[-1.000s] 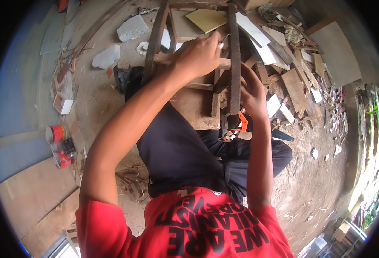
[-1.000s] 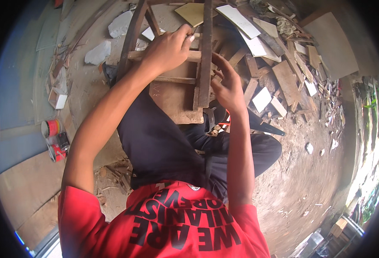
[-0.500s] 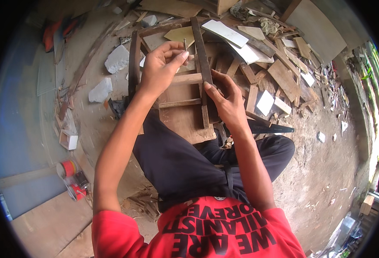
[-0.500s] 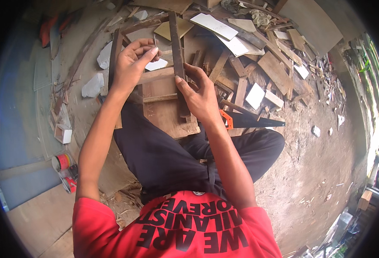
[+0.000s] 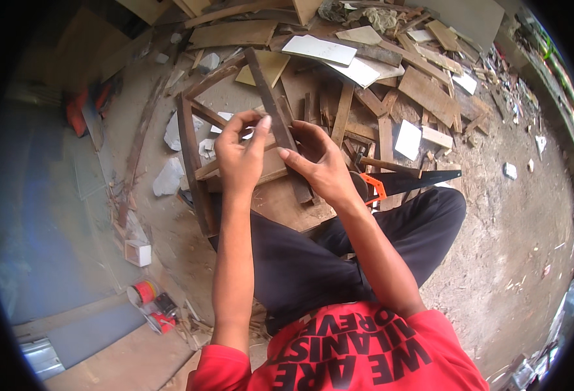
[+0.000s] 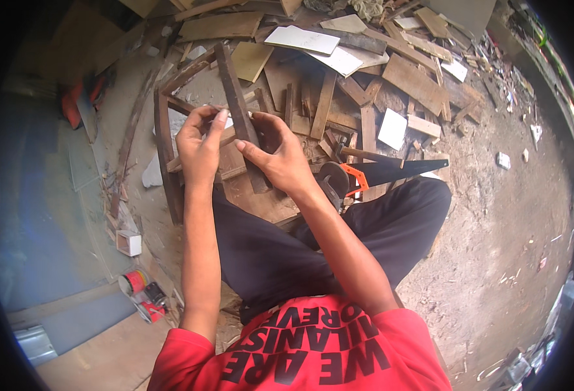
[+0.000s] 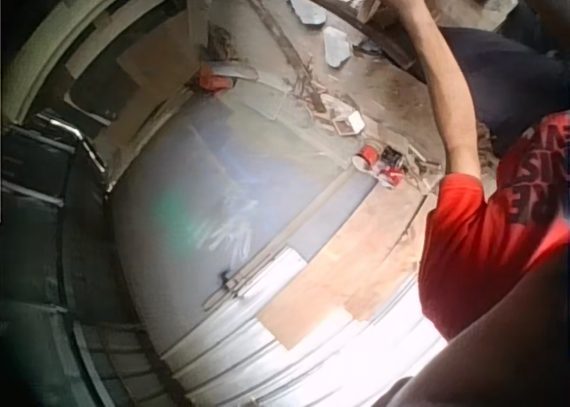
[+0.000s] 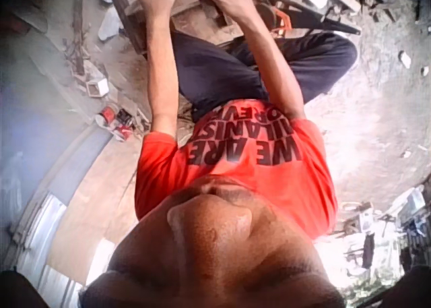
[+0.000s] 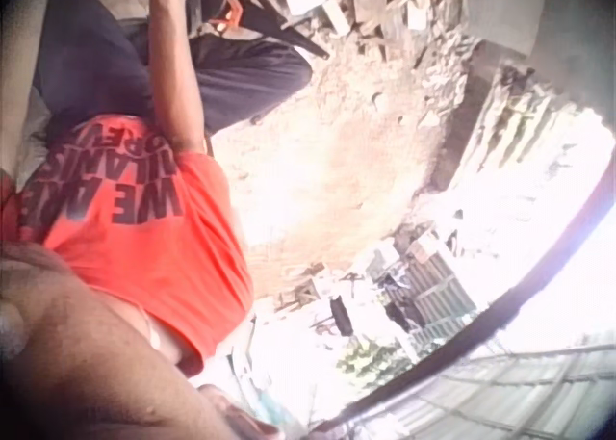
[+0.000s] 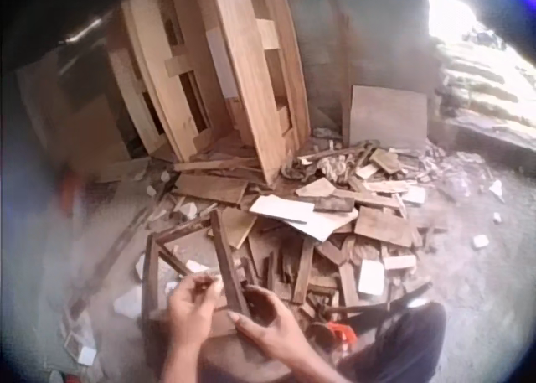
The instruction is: The person sits on the floor and uses a hammer to strike and separate parts of a wooden frame. They repeatedly tap joints, pull apart sections, and reposition the frame to access different areas.
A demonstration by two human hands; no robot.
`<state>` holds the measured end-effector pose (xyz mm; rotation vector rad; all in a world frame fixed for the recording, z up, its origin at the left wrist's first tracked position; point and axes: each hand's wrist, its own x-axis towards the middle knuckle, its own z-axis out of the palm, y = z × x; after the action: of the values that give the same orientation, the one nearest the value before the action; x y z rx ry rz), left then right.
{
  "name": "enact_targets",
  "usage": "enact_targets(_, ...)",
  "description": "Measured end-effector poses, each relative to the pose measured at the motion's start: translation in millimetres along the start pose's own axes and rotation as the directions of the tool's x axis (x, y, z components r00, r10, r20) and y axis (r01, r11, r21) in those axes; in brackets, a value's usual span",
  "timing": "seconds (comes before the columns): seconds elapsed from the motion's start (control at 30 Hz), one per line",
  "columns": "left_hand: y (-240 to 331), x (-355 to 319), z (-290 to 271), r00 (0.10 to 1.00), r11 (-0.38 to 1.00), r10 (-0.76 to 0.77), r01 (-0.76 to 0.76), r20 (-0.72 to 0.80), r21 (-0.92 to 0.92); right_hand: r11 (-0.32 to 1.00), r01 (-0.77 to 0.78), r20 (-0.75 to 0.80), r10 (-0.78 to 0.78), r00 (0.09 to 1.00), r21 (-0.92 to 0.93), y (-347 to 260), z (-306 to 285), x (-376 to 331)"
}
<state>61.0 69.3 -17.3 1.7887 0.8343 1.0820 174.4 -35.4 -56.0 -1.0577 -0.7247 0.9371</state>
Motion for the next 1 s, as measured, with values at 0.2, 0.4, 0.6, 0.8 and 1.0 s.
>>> enact_targets(0.2, 7, -7, 7, 0.997, 0.996, -0.077, 0.077, 0.027, -0.032, 0.975, -0.035, 0.013, 0.032, 0.999, 0.218, 8, -4, 0)
enact_targets(0.4, 1, -10, 0, 0.991, 0.996, -0.079, 0.075, 0.107, 0.045, 0.986, 0.029, -0.037, -0.023, 0.999, 0.165, 21, -6, 2)
enact_targets(0.6, 3, -14, 0, 0.992, 0.999, -0.049, 0.046, 0.119, 0.029, 0.990, -0.005, -0.031, 0.009, 0.999, 0.142, 13, -9, -1)
enact_targets(0.8, 0, -17, 3, 0.993, 0.997, 0.032, -0.039, 0.117, 0.061, 0.990, -0.007, -0.045, 0.013, 0.999, 0.140, 13, -8, -1)
enact_targets(1.0, -6, -19, 2, 0.983, 0.968, 0.138, -0.160, 0.121, 0.194, 0.996, 0.062, 0.007, -0.062, 0.998, 0.067, 26, -11, 1)
